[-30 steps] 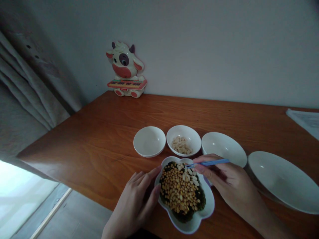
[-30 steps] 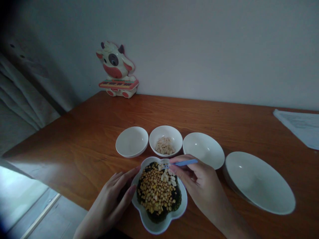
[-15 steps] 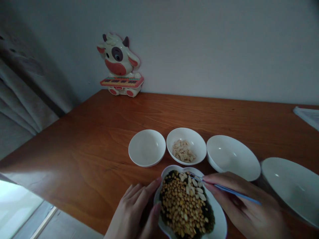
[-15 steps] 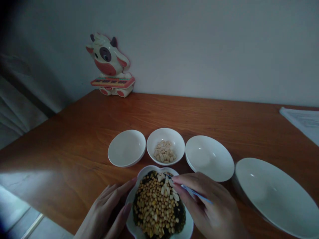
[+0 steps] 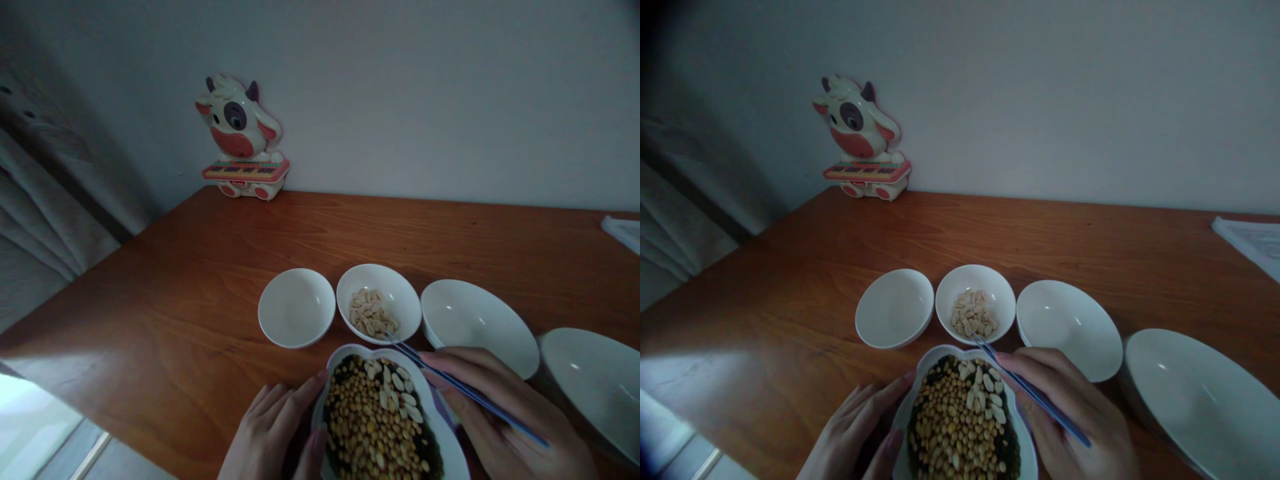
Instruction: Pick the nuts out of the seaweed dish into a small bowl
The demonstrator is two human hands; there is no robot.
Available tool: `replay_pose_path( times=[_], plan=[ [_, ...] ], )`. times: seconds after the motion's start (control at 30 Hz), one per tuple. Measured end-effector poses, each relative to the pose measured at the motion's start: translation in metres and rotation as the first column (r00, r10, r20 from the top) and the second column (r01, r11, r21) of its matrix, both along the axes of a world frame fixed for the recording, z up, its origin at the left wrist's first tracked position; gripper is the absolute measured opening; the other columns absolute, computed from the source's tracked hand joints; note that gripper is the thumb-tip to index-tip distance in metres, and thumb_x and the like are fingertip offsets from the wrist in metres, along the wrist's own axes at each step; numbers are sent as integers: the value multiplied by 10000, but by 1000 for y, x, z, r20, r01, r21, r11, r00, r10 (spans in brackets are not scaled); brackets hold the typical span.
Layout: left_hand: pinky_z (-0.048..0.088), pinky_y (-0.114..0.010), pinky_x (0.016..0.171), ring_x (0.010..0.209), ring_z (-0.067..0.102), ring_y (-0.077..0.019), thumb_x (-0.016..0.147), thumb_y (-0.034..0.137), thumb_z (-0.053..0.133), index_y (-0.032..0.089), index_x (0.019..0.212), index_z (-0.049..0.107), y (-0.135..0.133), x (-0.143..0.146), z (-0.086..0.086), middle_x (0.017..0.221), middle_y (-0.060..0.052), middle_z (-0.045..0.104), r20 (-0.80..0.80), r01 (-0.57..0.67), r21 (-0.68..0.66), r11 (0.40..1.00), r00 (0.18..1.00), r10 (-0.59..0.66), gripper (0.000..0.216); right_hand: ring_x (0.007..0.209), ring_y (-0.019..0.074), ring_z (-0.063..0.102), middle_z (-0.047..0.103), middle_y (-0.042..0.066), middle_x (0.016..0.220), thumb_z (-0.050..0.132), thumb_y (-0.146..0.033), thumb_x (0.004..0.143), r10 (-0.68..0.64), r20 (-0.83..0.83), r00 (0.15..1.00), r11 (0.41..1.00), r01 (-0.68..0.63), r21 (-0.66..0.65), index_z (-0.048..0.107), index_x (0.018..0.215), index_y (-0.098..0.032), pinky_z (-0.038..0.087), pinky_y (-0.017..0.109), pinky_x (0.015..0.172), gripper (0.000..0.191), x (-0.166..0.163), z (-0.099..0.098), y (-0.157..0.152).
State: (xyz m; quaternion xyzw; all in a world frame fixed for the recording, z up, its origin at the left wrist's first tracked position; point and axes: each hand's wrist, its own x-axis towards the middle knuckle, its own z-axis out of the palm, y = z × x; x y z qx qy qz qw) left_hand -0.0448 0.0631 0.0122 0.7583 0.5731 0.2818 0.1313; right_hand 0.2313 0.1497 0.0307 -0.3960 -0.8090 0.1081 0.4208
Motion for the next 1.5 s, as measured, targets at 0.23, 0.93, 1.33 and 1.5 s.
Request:
replay_pose_path(
  times=[0.23,0.93,1.33,1.5],
  plan=[
    [644,-294,850,964,756,-202,1033,334,517,315,1451,512,-4,4,7,1160,-36,774,3,-20,-13,1000,1000,20,418,810,113,767,769,-1,917,552,-279,1001,-4,-22,1000,999,5,52,714,1018,-278,612,132,726,163,-6,6,5],
    [640,-315,881,1040,742,-203,1036,283,498,314,1467,495,-8,8,12,1213,-49,748,44,-30,-65,997,998,33,432,575,107,714,775,7,866,601,-271,972,13,-143,990,978,-43,-205,681,1031,-225,586,150,509,109,-3,-1,-3],
    [628,-333,912,1071,733,-214,1036,276,503,307,1484,479,-8,6,9,1239,-55,739,33,-25,-106,994,999,28,450,511,108,679,744,-10,744,612,-236,962,7,-132,991,981,-33,-193,655,1058,-222,546,151,440,106,1,-3,-4],
    [624,-339,907,1036,732,-213,1033,278,498,291,1474,495,-7,6,10,1213,-67,741,50,-13,-119,993,999,19,441,476,97,643,715,-15,707,618,-240,960,0,-120,993,980,-24,-199,656,1015,-214,514,153,405,72,1,-2,-3]
  ],
)
